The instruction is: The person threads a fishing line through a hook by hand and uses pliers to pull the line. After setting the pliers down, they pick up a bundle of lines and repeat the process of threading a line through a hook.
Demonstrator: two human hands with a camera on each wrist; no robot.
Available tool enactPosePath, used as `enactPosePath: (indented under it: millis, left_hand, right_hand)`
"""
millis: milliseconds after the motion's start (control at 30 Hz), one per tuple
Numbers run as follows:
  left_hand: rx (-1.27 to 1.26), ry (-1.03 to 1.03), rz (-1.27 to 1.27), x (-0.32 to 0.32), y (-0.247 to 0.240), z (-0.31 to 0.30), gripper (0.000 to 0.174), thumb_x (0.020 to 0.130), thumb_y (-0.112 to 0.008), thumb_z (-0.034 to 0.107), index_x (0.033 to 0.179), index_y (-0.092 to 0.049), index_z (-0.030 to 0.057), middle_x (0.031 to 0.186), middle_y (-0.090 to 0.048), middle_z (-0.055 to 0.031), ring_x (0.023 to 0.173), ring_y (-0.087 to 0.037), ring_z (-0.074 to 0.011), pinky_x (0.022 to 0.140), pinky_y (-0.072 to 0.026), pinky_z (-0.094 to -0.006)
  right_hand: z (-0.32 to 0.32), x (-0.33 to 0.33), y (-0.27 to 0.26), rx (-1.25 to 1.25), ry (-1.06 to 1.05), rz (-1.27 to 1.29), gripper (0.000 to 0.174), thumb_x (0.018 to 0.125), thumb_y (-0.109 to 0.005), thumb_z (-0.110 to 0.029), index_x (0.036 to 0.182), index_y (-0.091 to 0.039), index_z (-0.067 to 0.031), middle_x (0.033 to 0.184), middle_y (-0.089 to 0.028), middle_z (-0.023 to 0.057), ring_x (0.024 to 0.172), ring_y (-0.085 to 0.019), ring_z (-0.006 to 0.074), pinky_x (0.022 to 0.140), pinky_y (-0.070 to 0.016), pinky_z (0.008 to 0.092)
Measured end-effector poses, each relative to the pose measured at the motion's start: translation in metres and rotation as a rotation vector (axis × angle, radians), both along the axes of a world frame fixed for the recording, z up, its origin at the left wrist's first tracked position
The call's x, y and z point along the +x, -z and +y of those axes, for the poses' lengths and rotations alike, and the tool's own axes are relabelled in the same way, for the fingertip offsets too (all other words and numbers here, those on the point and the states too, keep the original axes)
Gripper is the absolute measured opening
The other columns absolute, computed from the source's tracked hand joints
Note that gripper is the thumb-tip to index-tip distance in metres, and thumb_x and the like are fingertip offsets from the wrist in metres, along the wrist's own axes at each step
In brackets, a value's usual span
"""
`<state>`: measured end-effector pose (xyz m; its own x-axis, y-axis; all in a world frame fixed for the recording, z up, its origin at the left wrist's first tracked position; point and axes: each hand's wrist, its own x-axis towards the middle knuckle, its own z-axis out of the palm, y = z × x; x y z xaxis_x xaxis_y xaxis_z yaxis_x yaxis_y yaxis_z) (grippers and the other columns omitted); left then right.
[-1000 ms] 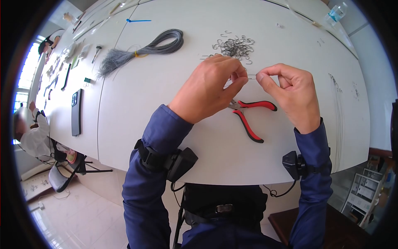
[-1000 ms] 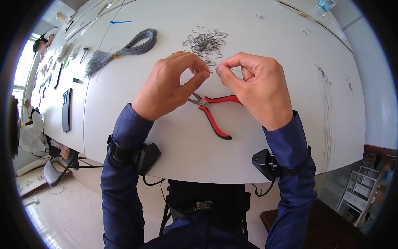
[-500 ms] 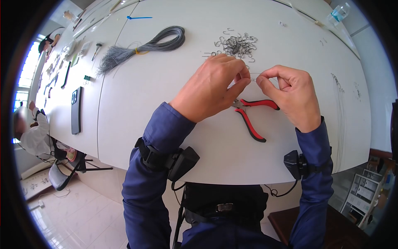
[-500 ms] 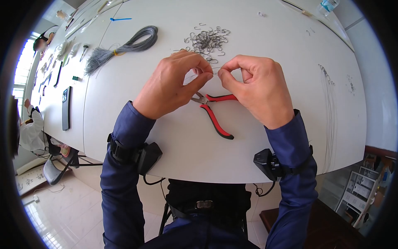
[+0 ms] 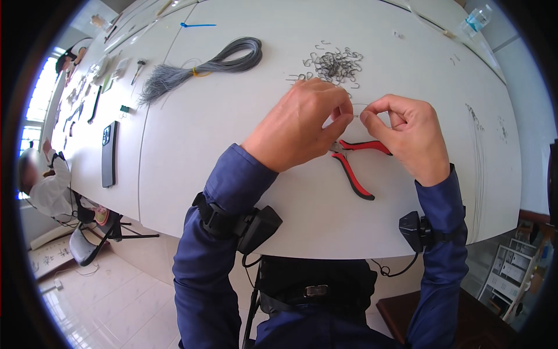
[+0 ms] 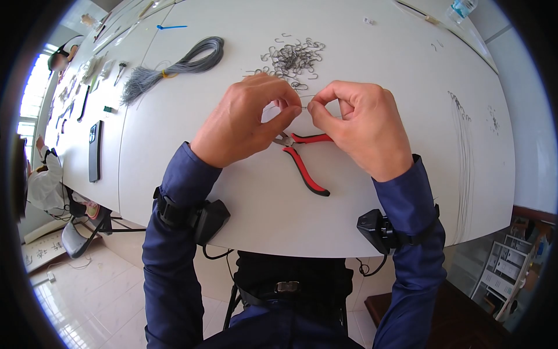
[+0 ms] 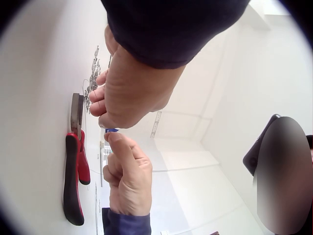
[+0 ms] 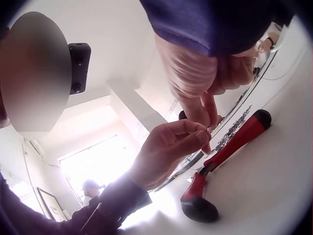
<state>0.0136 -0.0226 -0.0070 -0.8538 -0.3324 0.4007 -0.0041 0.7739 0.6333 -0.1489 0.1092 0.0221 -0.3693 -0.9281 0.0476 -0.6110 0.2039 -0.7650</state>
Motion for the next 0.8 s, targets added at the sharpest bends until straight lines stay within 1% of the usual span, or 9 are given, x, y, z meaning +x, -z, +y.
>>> enactPosePath:
  millis: [67, 167, 300, 500, 567, 700, 800]
  left_hand:
    - [-0.011, 0.014, 0.004, 0.001, 0.000, 0.000, 0.009, 0.084, -0.072, 0.005, 0.090, -0.068, -0.0002, 0.081, -0.068, -0.0131, 0.078, -0.065, -0.0268, 0.070, -0.0528, -0.0368]
    - [-0.003, 0.016, 0.016, 0.001, -0.001, 0.001, 0.010, 0.082, -0.072, 0.003, 0.091, -0.069, -0.0001, 0.082, -0.068, -0.0129, 0.078, -0.066, -0.0255, 0.064, -0.0534, -0.0352]
    - [0.006, 0.011, 0.040, 0.001, -0.001, 0.001, 0.011, 0.081, -0.072, 0.003, 0.092, -0.070, 0.0003, 0.082, -0.068, -0.0125, 0.079, -0.067, -0.0243, 0.059, -0.0539, -0.0336]
    - [-0.022, 0.002, 0.048, 0.001, -0.004, 0.003, 0.012, 0.080, -0.073, 0.002, 0.091, -0.070, 0.0001, 0.083, -0.069, -0.0121, 0.079, -0.066, -0.0235, 0.057, -0.0539, -0.0325]
    - [-0.018, 0.010, 0.045, 0.001, -0.004, 0.003, 0.012, 0.081, -0.073, 0.002, 0.092, -0.069, 0.0003, 0.083, -0.069, -0.0120, 0.079, -0.066, -0.0246, 0.062, -0.0543, -0.0340]
    - [-0.027, -0.013, 0.089, -0.001, 0.001, 0.002, 0.012, 0.081, -0.073, 0.003, 0.091, -0.068, 0.0008, 0.083, -0.068, -0.0119, 0.080, -0.065, -0.0271, 0.073, -0.0537, -0.0374]
    - [-0.043, -0.068, 0.140, -0.002, -0.001, 0.005, 0.012, 0.081, -0.072, 0.004, 0.092, -0.068, 0.0008, 0.084, -0.068, -0.0122, 0.080, -0.065, -0.0283, 0.078, -0.0526, -0.0385]
  right_hand:
    - [0.000, -0.001, 0.000, 0.024, -0.022, -0.004, 0.013, 0.087, -0.072, -0.014, 0.088, -0.072, -0.0012, 0.048, -0.036, -0.0037, 0.046, -0.030, 0.0037, 0.044, -0.0251, 0.0268]
    - [-0.001, 0.000, 0.001, -0.011, -0.017, -0.056, 0.017, 0.091, -0.071, -0.016, 0.094, -0.072, 0.0002, 0.050, -0.039, -0.0041, 0.047, -0.031, 0.0037, 0.045, -0.0262, 0.0264]
    - [-0.001, -0.003, 0.009, 0.007, -0.033, -0.239, 0.021, 0.095, -0.068, -0.018, 0.097, -0.071, 0.0026, 0.052, -0.041, -0.0057, 0.049, -0.033, 0.0030, 0.046, -0.0268, 0.0260]
    - [-0.002, -0.005, 0.009, 0.087, -0.062, -0.296, 0.023, 0.095, -0.068, -0.019, 0.097, -0.071, 0.0032, 0.054, -0.042, -0.0072, 0.051, -0.032, 0.0013, 0.047, -0.0254, 0.0245]
    - [-0.002, -0.006, 0.013, 0.073, -0.069, -0.327, 0.022, 0.096, -0.068, -0.019, 0.096, -0.071, 0.0031, 0.055, -0.043, -0.0077, 0.051, -0.032, 0.0009, 0.047, -0.0251, 0.0238]
    - [-0.003, -0.008, 0.019, 0.020, -0.067, -0.398, 0.022, 0.096, -0.068, -0.018, 0.097, -0.070, 0.0044, 0.058, -0.046, -0.0081, 0.053, -0.034, 0.0004, 0.049, -0.0272, 0.0225]
    - [-0.003, -0.008, 0.021, -0.007, -0.049, -0.455, 0.024, 0.096, -0.069, -0.018, 0.098, -0.070, 0.0053, 0.061, -0.050, -0.0075, 0.055, -0.037, 0.0003, 0.050, -0.0296, 0.0213]
